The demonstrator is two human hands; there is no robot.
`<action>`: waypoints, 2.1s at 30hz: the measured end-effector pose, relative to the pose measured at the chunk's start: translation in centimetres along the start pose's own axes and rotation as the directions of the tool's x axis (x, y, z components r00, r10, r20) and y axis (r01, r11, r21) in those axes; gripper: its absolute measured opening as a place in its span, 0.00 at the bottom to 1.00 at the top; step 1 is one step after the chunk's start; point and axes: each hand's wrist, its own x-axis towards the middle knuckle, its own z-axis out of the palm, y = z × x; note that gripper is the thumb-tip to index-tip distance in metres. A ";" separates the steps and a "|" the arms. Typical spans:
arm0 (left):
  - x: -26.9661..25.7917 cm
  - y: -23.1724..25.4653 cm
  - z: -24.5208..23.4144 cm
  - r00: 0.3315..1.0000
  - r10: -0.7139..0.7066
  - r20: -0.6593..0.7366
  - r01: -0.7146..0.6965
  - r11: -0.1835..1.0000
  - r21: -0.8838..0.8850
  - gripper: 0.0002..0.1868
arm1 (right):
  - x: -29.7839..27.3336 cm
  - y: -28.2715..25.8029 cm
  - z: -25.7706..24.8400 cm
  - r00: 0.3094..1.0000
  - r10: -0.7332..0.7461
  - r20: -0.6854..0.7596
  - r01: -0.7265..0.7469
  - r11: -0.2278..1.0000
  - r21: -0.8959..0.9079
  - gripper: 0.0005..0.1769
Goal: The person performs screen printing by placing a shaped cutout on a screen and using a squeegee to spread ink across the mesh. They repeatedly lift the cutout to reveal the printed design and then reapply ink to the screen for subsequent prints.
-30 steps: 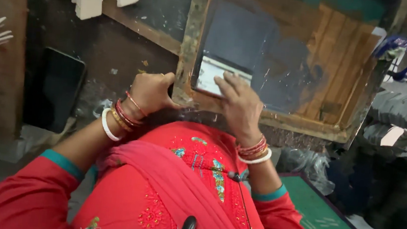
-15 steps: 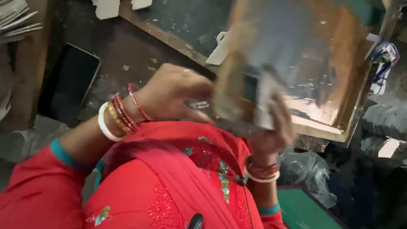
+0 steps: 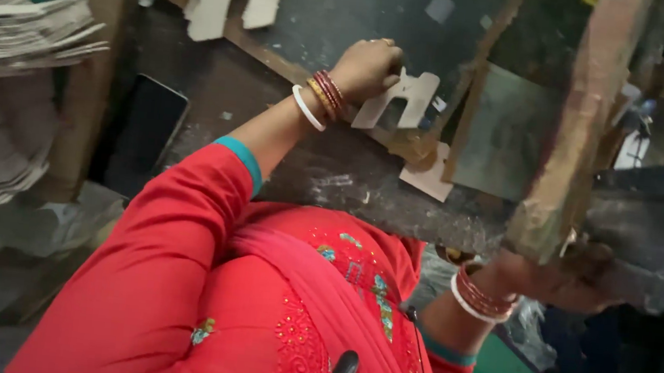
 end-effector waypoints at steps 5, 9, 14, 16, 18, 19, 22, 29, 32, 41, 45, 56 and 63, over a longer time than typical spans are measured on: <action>-0.4 1.1 -2.8 0.996 -0.056 -0.072 0.050 0.995 -0.089 0.15 | -4.0 7.4 -2.9 0.985 0.154 -0.081 -0.155 0.988 -0.012 0.16; 0.0 2.6 -2.7 0.998 0.019 -0.061 -0.016 0.998 0.059 0.14 | -1.0 1.0 0.0 0.999 0.021 -0.038 -0.024 0.997 -0.079 0.14; 0.3 -2.6 -6.1 0.973 -0.173 -0.156 0.085 0.887 -0.454 0.09 | -0.3 0.8 -0.3 1.000 0.002 0.006 -0.001 0.998 -0.055 0.16; -1.3 -5.9 -10.0 0.907 -0.294 -0.302 0.029 0.758 -0.651 0.11 | -0.2 0.5 -0.1 0.999 0.020 0.025 -0.020 1.000 0.008 0.17; -3.8 -9.9 -14.0 0.752 -0.256 -0.607 0.135 0.962 -0.238 0.16 | 0.1 -0.9 0.9 0.995 -0.020 0.096 0.018 1.000 0.014 0.21; -5.8 -9.6 -14.7 0.750 -0.255 -0.610 0.137 0.963 -0.234 0.16 | -0.3 -0.9 1.0 0.995 -0.019 0.094 0.017 1.000 0.020 0.21; -10.4 -9.7 -15.9 0.926 0.043 -0.374 0.056 0.966 0.251 0.24 | -0.6 -1.1 1.4 0.994 0.080 0.071 -0.093 0.974 0.207 0.23; -11.5 -6.2 -14.9 0.920 -0.106 -0.378 0.120 0.993 0.014 0.07 | 2.3 -3.4 1.8 0.989 0.007 0.146 -0.038 0.976 0.213 0.22; -11.4 -3.3 -11.9 0.924 -0.126 -0.360 0.169 0.982 0.090 0.07 | 2.2 -1.8 0.5 0.987 0.011 0.157 -0.041 0.981 0.191 0.21; -10.8 0.5 -6.7 0.975 -0.053 -0.217 0.073 0.994 0.084 0.09 | -0.1 2.0 -1.8 0.998 0.054 0.039 -0.055 0.998 0.026 0.17; -8.6 4.7 -2.1 0.943 0.278 -0.185 -0.274 0.961 0.048 0.17 | 0.3 2.0 -2.0 0.996 0.083 -0.019 -0.082 0.996 0.032 0.18; -3.4 6.2 3.7 0.920 0.378 0.100 -0.379 0.925 -0.013 0.15 | -0.7 5.8 -5.5 0.992 -0.121 0.043 0.129 0.919 -0.373 0.25; -3.5 6.1 2.6 0.914 0.395 0.094 -0.385 0.916 -0.111 0.15 | -0.5 5.1 -4.7 0.816 -0.513 0.266 0.534 0.495 -0.685 0.27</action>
